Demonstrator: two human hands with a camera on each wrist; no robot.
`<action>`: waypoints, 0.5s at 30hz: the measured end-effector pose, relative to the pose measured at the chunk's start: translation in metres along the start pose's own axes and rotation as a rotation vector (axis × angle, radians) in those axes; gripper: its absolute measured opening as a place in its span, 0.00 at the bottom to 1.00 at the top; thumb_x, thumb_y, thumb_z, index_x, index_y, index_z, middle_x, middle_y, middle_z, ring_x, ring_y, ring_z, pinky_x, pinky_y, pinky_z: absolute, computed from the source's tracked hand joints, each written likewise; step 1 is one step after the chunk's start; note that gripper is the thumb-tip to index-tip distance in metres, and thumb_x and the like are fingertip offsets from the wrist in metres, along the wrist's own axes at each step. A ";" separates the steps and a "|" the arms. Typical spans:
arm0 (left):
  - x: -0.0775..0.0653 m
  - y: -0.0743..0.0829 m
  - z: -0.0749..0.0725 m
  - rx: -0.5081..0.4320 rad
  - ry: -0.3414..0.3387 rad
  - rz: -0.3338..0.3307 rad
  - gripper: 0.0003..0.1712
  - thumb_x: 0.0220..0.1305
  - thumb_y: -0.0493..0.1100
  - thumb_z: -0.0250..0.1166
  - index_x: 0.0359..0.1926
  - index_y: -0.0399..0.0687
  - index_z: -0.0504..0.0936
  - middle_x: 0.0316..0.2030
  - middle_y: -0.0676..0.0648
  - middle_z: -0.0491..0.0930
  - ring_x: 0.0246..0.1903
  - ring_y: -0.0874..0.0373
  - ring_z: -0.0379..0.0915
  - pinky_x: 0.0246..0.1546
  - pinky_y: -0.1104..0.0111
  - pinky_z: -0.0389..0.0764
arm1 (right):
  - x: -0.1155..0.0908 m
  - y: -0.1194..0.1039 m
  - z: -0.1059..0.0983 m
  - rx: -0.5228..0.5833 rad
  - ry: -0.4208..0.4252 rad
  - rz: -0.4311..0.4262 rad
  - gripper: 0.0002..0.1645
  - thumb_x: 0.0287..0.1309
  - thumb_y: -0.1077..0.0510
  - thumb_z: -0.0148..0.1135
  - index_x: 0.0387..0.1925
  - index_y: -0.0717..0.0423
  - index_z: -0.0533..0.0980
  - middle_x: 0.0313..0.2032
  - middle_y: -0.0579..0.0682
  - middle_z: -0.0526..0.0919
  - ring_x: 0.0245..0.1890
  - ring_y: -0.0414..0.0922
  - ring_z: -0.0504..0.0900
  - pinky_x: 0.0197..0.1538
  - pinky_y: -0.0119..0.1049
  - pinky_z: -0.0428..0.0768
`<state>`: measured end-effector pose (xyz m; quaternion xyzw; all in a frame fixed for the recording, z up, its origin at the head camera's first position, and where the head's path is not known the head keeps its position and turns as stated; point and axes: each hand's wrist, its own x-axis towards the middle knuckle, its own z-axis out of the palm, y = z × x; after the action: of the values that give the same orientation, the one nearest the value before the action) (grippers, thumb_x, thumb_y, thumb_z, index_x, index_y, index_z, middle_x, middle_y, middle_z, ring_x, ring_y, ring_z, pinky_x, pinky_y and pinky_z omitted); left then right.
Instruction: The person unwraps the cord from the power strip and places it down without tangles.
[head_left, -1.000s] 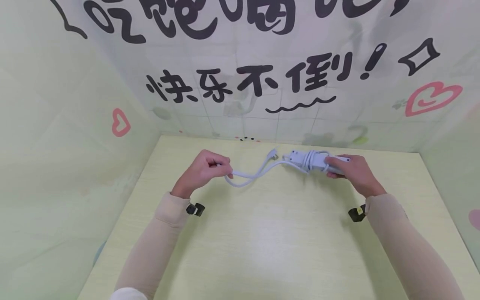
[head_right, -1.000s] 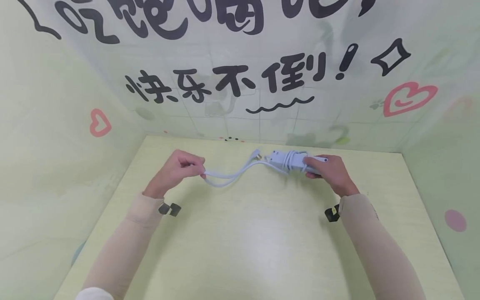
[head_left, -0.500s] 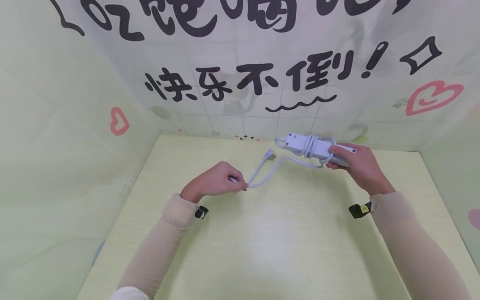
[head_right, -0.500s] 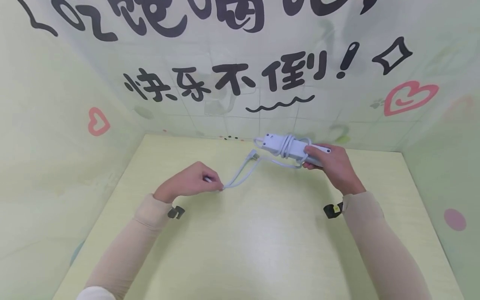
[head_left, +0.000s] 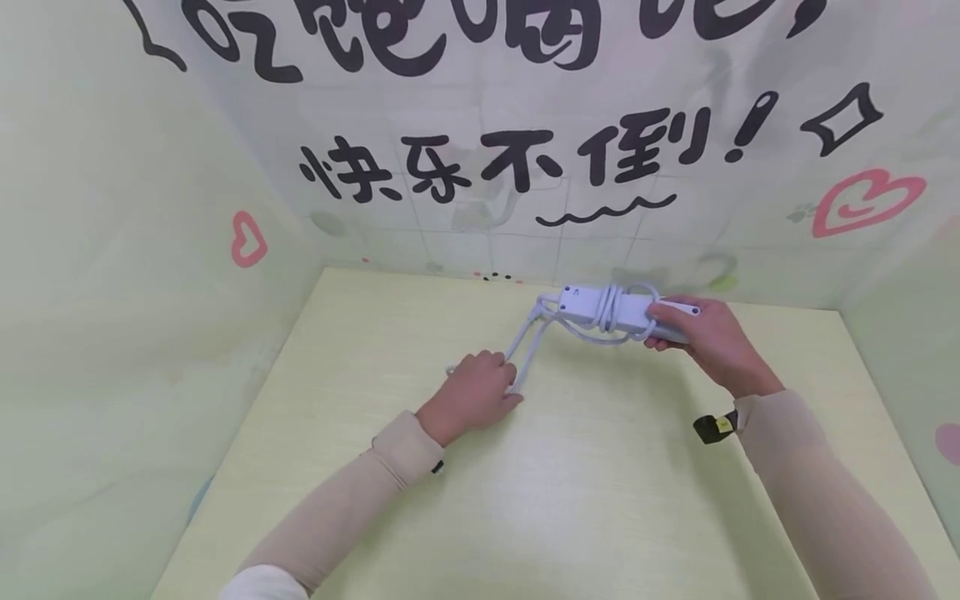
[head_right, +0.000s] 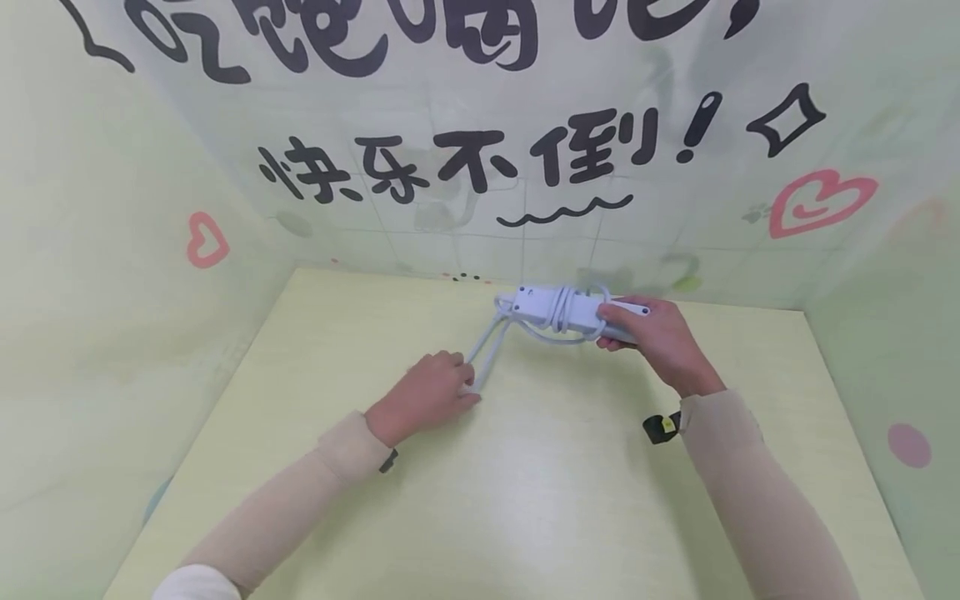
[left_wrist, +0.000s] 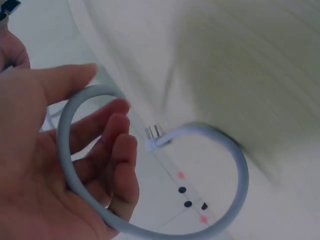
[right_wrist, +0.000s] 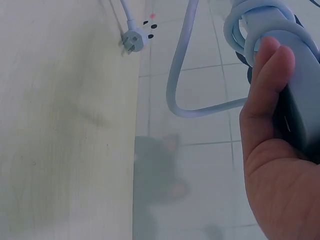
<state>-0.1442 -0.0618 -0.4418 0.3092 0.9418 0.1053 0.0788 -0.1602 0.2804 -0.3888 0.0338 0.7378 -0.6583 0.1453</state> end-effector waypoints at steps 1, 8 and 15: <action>0.000 0.004 0.000 -0.055 0.012 -0.020 0.21 0.73 0.57 0.60 0.41 0.43 0.83 0.34 0.48 0.79 0.33 0.56 0.73 0.36 0.63 0.79 | -0.001 0.000 0.000 -0.013 -0.001 0.000 0.39 0.67 0.46 0.67 0.64 0.73 0.67 0.36 0.44 0.89 0.31 0.38 0.88 0.42 0.29 0.87; 0.010 0.014 -0.023 -0.450 0.270 -0.097 0.18 0.75 0.53 0.60 0.49 0.43 0.82 0.37 0.50 0.78 0.38 0.57 0.73 0.40 0.67 0.78 | -0.002 0.004 0.000 -0.061 -0.011 -0.011 0.37 0.66 0.46 0.67 0.62 0.73 0.71 0.36 0.42 0.90 0.31 0.38 0.88 0.42 0.30 0.87; 0.032 0.015 -0.043 -0.397 0.412 -0.018 0.22 0.69 0.46 0.67 0.58 0.41 0.77 0.48 0.44 0.78 0.49 0.50 0.75 0.51 0.64 0.80 | -0.002 0.007 0.002 -0.092 -0.014 -0.016 0.37 0.67 0.45 0.66 0.62 0.71 0.72 0.36 0.41 0.90 0.32 0.37 0.88 0.44 0.30 0.87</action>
<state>-0.1704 -0.0378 -0.3995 0.2517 0.9016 0.3476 -0.0545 -0.1565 0.2797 -0.3951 0.0167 0.7664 -0.6252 0.1464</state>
